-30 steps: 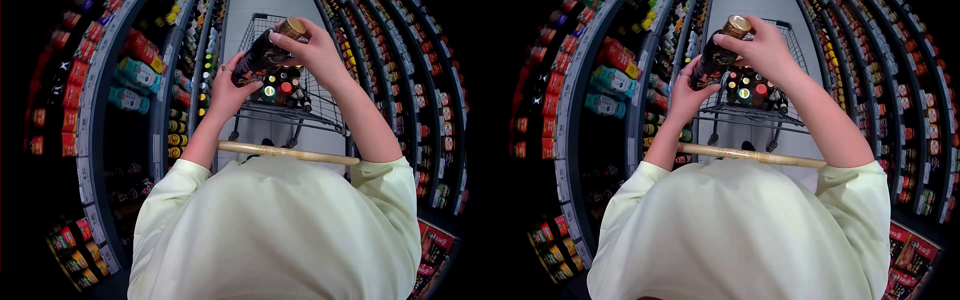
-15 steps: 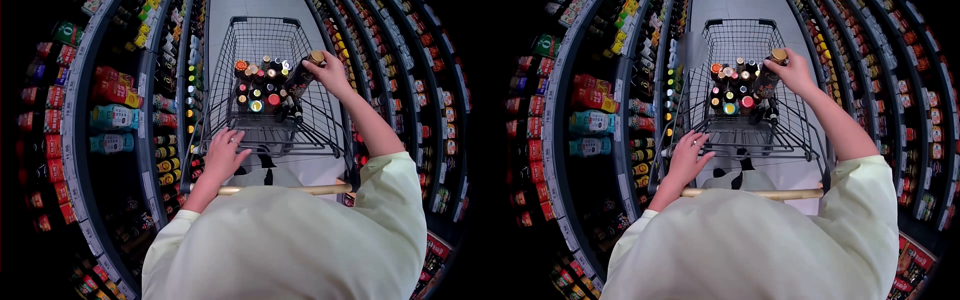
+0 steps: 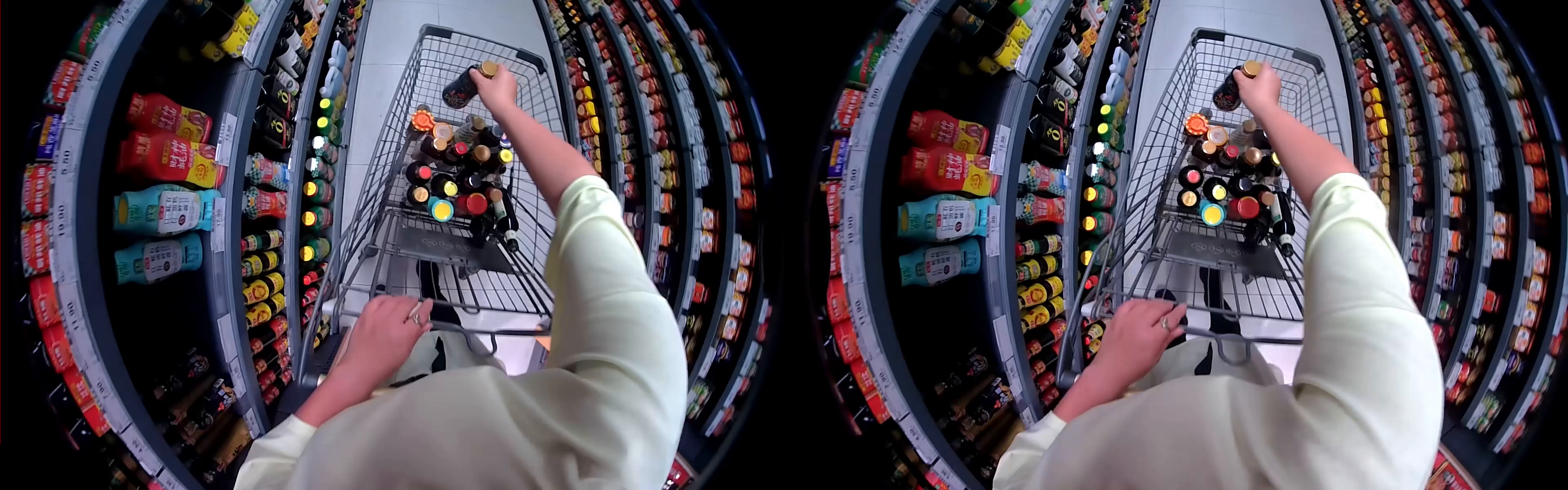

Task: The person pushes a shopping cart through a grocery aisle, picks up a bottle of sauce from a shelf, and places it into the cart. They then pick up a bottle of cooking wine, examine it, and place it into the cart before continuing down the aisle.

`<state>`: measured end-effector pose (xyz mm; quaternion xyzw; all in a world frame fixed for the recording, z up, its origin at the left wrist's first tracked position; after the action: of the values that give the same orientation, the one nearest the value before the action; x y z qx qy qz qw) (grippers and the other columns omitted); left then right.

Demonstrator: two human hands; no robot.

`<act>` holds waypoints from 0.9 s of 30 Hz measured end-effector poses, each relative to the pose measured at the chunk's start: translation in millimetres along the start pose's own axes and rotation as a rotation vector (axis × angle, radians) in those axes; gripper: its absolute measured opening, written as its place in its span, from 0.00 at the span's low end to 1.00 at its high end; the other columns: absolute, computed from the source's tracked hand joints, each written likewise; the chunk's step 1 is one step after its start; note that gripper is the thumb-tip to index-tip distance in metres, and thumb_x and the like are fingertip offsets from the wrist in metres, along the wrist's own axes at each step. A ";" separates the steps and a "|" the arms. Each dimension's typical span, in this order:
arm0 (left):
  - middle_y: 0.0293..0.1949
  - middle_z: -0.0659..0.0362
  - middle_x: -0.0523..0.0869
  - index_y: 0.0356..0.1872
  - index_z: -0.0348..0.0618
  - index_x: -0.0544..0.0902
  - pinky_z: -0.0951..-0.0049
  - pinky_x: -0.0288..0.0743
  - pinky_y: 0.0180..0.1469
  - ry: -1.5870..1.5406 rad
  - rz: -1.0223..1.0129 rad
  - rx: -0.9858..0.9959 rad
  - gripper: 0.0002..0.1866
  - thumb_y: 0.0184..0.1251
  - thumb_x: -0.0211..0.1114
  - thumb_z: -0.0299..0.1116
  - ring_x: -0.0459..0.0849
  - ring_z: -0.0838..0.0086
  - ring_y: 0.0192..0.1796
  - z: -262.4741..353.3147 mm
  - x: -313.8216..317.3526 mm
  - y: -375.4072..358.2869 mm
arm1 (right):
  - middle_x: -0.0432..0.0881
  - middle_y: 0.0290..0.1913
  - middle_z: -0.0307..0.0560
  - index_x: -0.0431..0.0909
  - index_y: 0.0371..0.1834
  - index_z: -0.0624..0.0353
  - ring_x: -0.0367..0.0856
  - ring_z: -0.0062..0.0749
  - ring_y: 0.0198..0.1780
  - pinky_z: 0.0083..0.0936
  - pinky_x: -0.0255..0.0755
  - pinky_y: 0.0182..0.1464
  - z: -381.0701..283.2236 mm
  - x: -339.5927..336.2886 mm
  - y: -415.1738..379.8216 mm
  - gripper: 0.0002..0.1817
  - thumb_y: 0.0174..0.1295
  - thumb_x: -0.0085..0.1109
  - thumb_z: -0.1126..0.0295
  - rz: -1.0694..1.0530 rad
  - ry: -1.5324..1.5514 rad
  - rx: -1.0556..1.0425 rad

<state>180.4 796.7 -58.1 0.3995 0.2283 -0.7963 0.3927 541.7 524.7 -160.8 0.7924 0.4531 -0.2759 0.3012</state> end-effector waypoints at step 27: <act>0.47 0.56 0.85 0.54 0.44 0.83 0.62 0.75 0.61 0.021 0.016 -0.003 0.20 0.61 0.69 0.37 0.83 0.63 0.58 -0.6 -3.2 4.1 | 0.82 0.57 0.63 0.73 0.63 0.66 0.80 0.52 0.60 0.38 0.73 0.62 98.5 158.0 -19.4 0.39 0.53 0.73 0.53 -0.252 -0.135 0.193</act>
<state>185.1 796.1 -56.0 0.4089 0.2303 -0.7887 0.3971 577.4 548.2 -343.0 0.7342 0.4992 -0.4062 0.2162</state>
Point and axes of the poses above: each hand's wrist, its own y-axis towards the middle knuckle, its own x-axis out of the palm, z = x × y, the point moved 8 cm from there along y, towards the middle knuckle
